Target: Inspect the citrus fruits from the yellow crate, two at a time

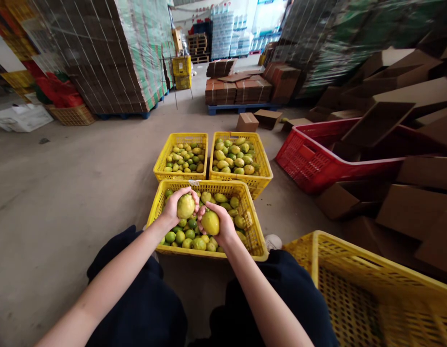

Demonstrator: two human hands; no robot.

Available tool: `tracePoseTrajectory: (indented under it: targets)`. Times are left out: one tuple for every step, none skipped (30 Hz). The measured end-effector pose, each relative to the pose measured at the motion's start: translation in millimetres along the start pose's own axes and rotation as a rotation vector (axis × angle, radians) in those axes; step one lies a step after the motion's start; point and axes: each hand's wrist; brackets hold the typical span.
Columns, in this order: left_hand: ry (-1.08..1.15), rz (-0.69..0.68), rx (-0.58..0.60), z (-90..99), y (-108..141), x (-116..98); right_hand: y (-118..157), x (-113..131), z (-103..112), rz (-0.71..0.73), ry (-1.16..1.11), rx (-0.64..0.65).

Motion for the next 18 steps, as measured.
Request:
tracePoseTrajectory:
  targets:
    - [0.001,-0.007,0.008,0.0,0.1,0.1,0.1,0.0,-0.2,0.004,0.001,0.000]
    - [0.000,-0.013,0.015,0.2,0.1,0.2,0.2,0.2,-0.3,0.007,0.001,0.000]
    - [-0.002,-0.021,0.020,0.3,0.1,0.5,0.3,0.5,-0.5,0.011,0.000,0.000]
    - [-0.005,-0.027,0.023,0.5,0.2,0.8,0.4,0.7,-0.5,0.015,0.001,-0.001]
    - [-0.008,-0.032,0.026,0.7,0.2,1.0,0.4,0.9,-0.6,0.019,0.002,-0.002]
    - [-0.010,-0.036,0.027,0.8,0.2,1.2,0.5,1.1,-0.6,0.022,0.002,-0.004]
    - [-0.010,-0.036,0.029,0.9,0.2,1.3,0.5,1.1,-0.6,0.024,0.003,-0.004]
    - [-0.011,-0.032,0.029,0.9,0.2,1.3,0.4,1.0,-0.4,0.025,0.002,-0.003]
    - [-0.011,-0.026,0.027,0.8,0.1,1.2,0.2,0.8,-0.1,0.025,0.001,0.000]
    - [-0.009,-0.016,0.023,0.7,0.0,1.0,0.0,0.6,0.3,0.023,-0.003,0.004]
    - [-0.007,-0.006,0.016,0.5,-0.2,0.7,-0.3,0.3,0.7,0.020,-0.006,0.009]
    - [-0.002,0.003,0.008,0.1,-0.4,0.3,-0.7,0.0,1.2,0.016,-0.010,0.013]
    - [0.006,0.011,0.001,-0.3,-0.6,-0.1,-1.0,-0.2,1.8,0.012,-0.012,0.015]
    - [0.016,0.015,-0.005,-0.7,-0.8,-0.6,-1.2,-0.4,2.3,0.006,-0.013,0.017]
    - [0.027,0.021,-0.008,-1.2,-0.9,-1.1,-1.5,-0.5,2.7,-0.001,-0.012,0.018]
    - [0.038,0.024,-0.010,-1.7,-1.0,-1.5,-1.6,-0.6,3.1,-0.006,-0.010,0.019]
    - [0.047,0.027,-0.010,-2.1,-1.1,-1.9,-1.6,-0.6,3.3,-0.012,-0.009,0.021]
    - [0.056,0.029,-0.008,-2.4,-1.1,-2.2,-1.6,-0.5,3.5,-0.015,-0.008,0.024]
Point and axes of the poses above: each hand's wrist, its own y-axis away from the middle knuckle, its own z-axis out of the back of the hand, x = y × z, and after that the axes turned 15 degrees about -z, right-handed
